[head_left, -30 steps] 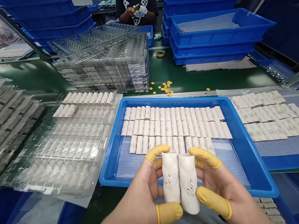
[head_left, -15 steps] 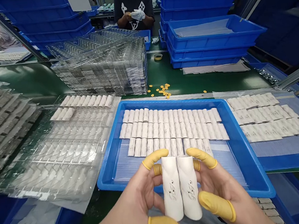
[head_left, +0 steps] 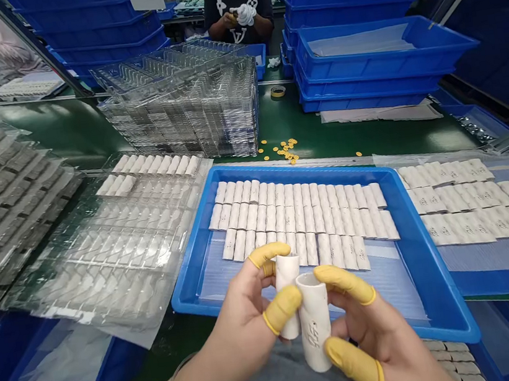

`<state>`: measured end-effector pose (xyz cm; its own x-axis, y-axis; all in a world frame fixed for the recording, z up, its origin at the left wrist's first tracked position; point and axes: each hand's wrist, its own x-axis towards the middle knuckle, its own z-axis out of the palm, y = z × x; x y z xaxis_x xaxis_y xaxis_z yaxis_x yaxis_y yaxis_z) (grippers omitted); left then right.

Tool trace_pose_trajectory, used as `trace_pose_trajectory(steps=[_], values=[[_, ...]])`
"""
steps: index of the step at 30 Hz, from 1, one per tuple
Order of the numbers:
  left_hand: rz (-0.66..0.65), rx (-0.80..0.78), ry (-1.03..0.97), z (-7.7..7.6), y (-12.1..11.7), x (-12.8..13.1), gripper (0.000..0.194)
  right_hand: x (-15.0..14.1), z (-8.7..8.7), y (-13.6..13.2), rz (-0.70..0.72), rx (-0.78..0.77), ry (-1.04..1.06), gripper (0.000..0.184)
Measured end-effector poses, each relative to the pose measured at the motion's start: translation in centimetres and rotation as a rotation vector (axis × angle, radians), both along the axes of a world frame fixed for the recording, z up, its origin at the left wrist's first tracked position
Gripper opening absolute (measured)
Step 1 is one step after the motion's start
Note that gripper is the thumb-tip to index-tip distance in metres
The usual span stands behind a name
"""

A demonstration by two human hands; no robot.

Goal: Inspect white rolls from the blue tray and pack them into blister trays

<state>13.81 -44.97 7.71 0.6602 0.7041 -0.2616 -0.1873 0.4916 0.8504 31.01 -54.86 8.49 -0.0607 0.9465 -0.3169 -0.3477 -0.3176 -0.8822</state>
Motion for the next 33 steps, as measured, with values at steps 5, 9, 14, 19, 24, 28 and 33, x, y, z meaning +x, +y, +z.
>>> trace_pose_trajectory(steps=[5,9,14,19,24,28,33], values=[[-0.056,-0.053,-0.139,0.0,0.5,-0.2,0.033,0.2,-0.2,1.0,0.028,0.074,0.279,0.051],[-0.101,-0.096,-0.203,-0.1,0.3,-0.7,0.038,0.3,-0.1,1.5,0.020,0.091,0.346,0.049],[-0.122,-0.151,-0.192,-0.5,-0.1,-1.0,0.059,0.5,-0.4,1.5,-0.043,0.064,0.306,0.053],[-0.126,-0.170,-0.242,-0.5,-0.2,-0.9,0.054,0.5,-0.8,1.5,-0.021,0.087,0.350,0.057],[-0.124,-0.180,-0.239,0.0,-0.2,-0.7,0.053,0.3,-0.3,1.6,-0.010,0.067,0.347,0.056],[-0.094,-0.157,-0.233,0.1,-0.1,-0.6,0.052,0.4,0.2,1.6,-0.062,0.009,0.336,0.061],[-0.087,-0.159,-0.268,0.0,-0.1,-0.5,0.048,1.1,-0.2,1.4,-0.021,0.057,0.285,0.051]])
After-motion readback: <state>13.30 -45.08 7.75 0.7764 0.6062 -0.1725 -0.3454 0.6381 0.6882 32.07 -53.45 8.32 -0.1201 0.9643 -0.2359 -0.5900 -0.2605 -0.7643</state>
